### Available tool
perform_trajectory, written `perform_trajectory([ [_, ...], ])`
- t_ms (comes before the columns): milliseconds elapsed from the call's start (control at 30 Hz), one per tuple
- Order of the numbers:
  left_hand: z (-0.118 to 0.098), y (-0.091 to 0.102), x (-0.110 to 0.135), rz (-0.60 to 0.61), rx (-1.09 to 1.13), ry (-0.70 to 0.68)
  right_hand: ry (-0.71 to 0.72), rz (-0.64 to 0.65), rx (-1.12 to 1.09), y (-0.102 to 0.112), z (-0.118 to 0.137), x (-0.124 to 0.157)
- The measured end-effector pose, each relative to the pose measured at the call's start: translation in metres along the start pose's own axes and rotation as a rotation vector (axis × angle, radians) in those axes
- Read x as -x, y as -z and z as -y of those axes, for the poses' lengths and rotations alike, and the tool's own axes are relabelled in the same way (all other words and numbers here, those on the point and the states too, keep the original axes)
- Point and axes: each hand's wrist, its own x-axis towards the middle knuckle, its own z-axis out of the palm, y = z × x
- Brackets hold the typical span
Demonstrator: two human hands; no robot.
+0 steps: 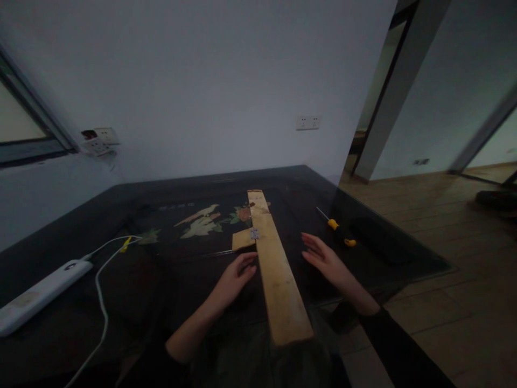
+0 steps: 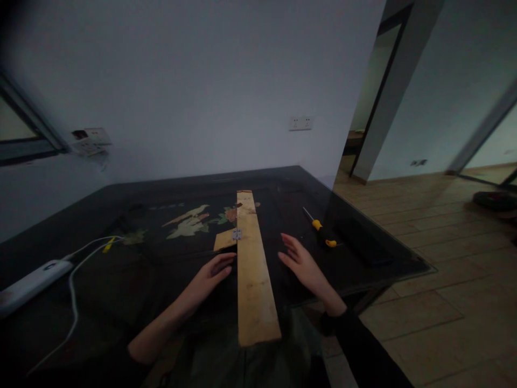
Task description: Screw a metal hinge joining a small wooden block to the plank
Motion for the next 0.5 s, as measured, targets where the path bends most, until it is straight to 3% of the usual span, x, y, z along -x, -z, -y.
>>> perform_trajectory([
  [67, 0.008, -0.007, 0.001, 0.004, 0.043, 0.030, -0.071, 0.099, -0.119, -0.020, 0.000, 0.000],
  [233, 0.008, -0.017, -0.005, 0.064, 0.094, -0.018, -0.122, 0.193, -0.314, -0.050, 0.011, -0.009],
  [500, 0.011, -0.030, -0.021, 0.085, 0.229, -0.028, -0.134, 0.149, -0.398, -0.060, 0.018, -0.009],
])
